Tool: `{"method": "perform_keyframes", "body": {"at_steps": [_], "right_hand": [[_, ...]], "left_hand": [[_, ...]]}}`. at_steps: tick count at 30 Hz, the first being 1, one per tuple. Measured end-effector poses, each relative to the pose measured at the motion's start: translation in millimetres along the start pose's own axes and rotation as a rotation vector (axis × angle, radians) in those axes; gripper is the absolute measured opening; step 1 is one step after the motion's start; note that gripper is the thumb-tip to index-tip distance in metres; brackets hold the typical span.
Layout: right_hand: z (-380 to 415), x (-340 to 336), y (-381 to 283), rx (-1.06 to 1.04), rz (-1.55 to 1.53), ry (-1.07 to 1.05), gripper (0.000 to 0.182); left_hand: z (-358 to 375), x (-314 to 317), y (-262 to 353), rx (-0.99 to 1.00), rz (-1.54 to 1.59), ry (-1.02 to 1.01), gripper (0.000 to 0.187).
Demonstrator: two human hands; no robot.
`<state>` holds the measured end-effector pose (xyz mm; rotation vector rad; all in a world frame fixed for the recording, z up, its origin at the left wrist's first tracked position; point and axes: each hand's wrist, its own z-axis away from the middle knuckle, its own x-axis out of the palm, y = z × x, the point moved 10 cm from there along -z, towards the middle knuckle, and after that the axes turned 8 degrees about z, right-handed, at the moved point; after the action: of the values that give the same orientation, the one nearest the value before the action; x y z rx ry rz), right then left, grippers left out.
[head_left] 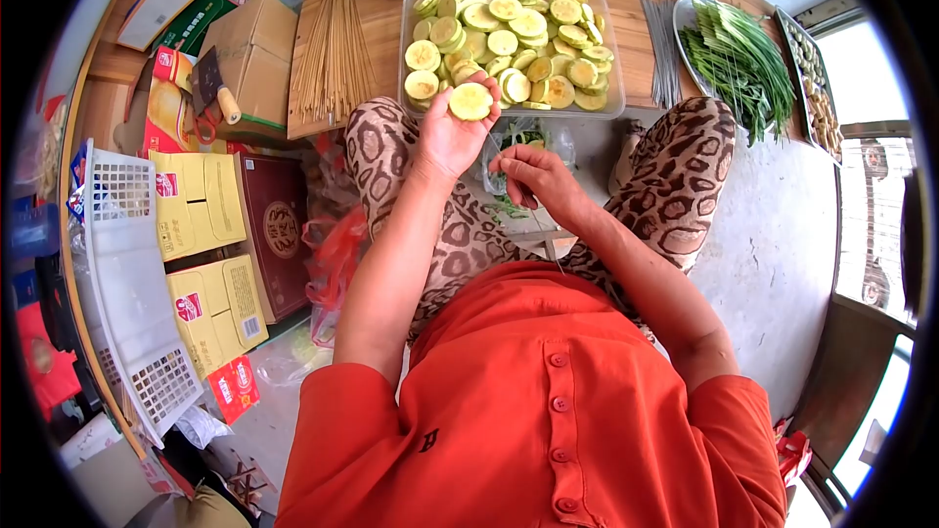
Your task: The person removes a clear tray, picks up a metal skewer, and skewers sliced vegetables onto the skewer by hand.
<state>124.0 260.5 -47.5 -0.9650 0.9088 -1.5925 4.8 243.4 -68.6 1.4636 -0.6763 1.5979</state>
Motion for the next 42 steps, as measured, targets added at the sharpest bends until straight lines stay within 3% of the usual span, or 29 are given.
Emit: {"method": "perform_keyframes", "body": {"at_steps": [12, 21, 42], "right_hand": [[-8.3, -5.5, -1.4, -0.019, -0.004, 0.036, 0.018], [4.7, 8.3, 1.9, -0.033, 0.088, -0.054, 0.018], [-1.1, 0.9, -7.0, -0.046, 0.08, -0.004, 0.018]], "left_hand": [[8.2, 5.6, -15.2, -0.071, 0.034, 0.059, 0.043], [0.5, -8.7, 20.9, 0.102, 0.116, 0.049, 0.044], [-1.0, 14.5, 5.4, 0.077, -0.016, 0.037, 0.042]]}}
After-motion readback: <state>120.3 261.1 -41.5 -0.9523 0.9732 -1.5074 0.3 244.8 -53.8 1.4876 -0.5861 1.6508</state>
